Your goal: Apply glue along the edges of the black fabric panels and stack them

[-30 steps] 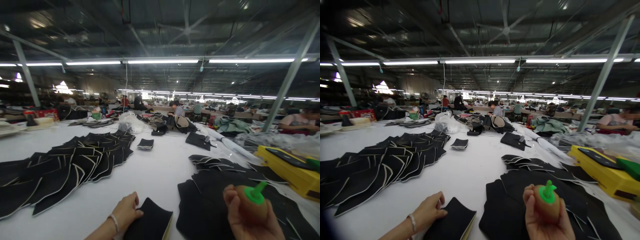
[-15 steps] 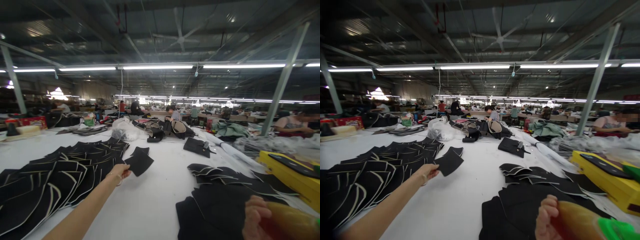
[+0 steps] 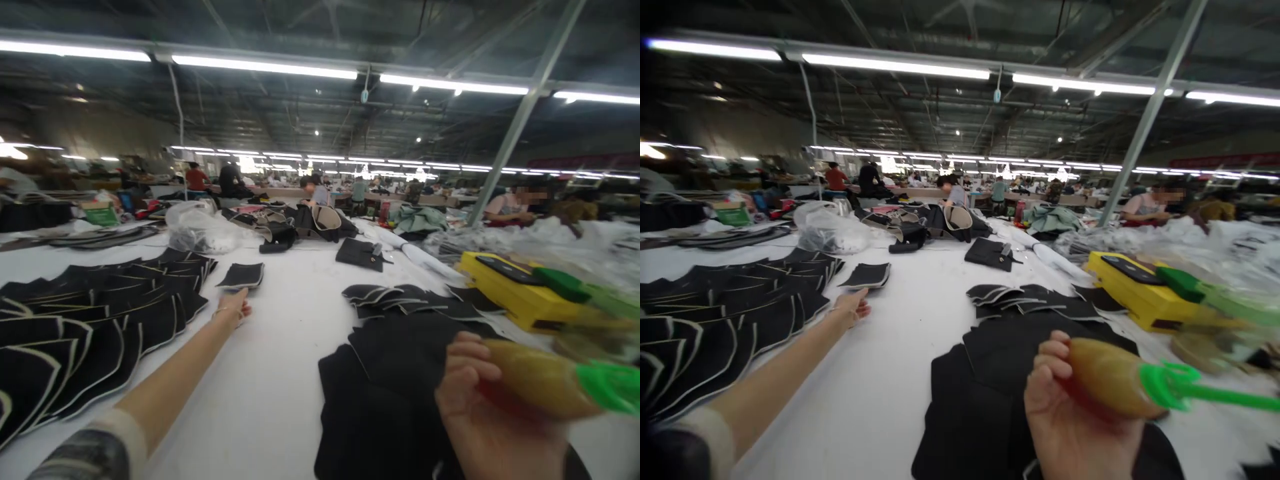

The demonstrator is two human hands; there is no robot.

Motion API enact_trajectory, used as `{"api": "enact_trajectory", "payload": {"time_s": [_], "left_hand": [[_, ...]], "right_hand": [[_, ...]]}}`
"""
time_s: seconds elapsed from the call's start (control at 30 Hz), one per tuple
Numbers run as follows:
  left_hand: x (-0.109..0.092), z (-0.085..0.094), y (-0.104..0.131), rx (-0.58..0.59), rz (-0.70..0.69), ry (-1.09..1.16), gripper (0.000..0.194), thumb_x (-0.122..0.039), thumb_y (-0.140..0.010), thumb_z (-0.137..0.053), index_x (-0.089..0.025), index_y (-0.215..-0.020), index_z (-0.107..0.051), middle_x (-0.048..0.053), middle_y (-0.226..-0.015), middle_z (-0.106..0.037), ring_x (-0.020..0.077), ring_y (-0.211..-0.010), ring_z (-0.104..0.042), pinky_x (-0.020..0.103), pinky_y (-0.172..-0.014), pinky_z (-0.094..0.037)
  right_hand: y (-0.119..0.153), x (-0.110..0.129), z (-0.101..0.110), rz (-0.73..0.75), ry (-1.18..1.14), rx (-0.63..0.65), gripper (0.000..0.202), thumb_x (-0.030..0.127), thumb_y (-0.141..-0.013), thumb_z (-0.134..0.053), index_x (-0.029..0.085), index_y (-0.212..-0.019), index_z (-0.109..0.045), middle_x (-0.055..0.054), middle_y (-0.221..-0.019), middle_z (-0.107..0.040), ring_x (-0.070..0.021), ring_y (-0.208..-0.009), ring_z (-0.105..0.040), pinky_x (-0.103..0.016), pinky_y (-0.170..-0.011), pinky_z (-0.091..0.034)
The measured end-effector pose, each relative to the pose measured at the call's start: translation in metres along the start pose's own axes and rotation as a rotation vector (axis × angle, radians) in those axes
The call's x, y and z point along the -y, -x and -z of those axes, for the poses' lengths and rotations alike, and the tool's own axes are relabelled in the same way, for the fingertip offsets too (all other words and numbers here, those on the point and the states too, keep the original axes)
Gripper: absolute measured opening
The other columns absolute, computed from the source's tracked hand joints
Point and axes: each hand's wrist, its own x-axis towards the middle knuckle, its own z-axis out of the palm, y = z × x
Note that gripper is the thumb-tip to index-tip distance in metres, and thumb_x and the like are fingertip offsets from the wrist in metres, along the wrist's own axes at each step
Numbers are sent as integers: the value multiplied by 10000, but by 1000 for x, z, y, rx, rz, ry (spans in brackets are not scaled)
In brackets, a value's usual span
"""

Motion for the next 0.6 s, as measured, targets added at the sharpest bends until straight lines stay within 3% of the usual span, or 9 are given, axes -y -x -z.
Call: {"api": "enact_trajectory", "payload": {"time_s": [0.13,0.17,0.2,0.3,0.43,0.5,0.6], "left_hand": [[53,-37,75,439,-29,-318,457,-368,-602,-820,-146,-956,-635,17,-799,-634,175,-703,-601,287,-616,-473],[63,-44,95,611,-160,-469,534,-396,-591,-811,-154,-1028,-623,17,-821,-628,176,-718,-594,293,-646,-478],[70,-49,114,693,-282,-604,596,-438,-598,-788,-153,-1088,-604,31,-866,-620,187,-750,-592,311,-691,-485],[75,-58,152,696,-544,-884,580,-531,-694,-665,-158,-1133,-595,89,-1014,-578,240,-920,-575,370,-842,-467],[63,-57,174,751,-667,-925,405,-397,-692,-684,-199,-1041,-628,74,-1075,-556,235,-1016,-525,351,-893,-434],[62,-53,181,823,-628,-933,356,-303,-613,-729,-192,-926,-604,37,-968,-573,204,-915,-535,316,-807,-445],[67,-42,194,982,-394,-861,318,-250,-575,-716,-195,-803,-502,-26,-760,-570,153,-714,-530,273,-656,-428]], "right_hand": [[7,-6,-25,47,5,-9,528,670,-828,-401,244,-1012,-654,-59,-910,-587,-161,-673,-579,-272,-667,-570],[7,-8,-24,58,23,2,560,696,-825,-383,242,-1017,-648,-62,-932,-588,-166,-704,-587,-279,-706,-567],[6,-9,-22,68,35,17,583,718,-816,-384,238,-1024,-643,-64,-950,-590,-169,-731,-594,-287,-742,-561],[4,-12,-12,71,23,79,605,747,-785,-450,227,-1036,-630,-61,-973,-601,-170,-778,-602,-296,-815,-535],[3,-14,-6,45,-9,130,609,753,-804,-427,224,-1029,-628,-58,-981,-613,-167,-776,-603,-301,-815,-530],[3,-14,-6,41,-13,128,611,750,-815,-405,221,-1022,-629,-60,-989,-619,-169,-779,-607,-307,-819,-527],[3,-15,-6,35,-30,123,604,742,-817,-412,208,-1000,-630,-63,-984,-629,-167,-785,-615,-309,-833,-522]]}}
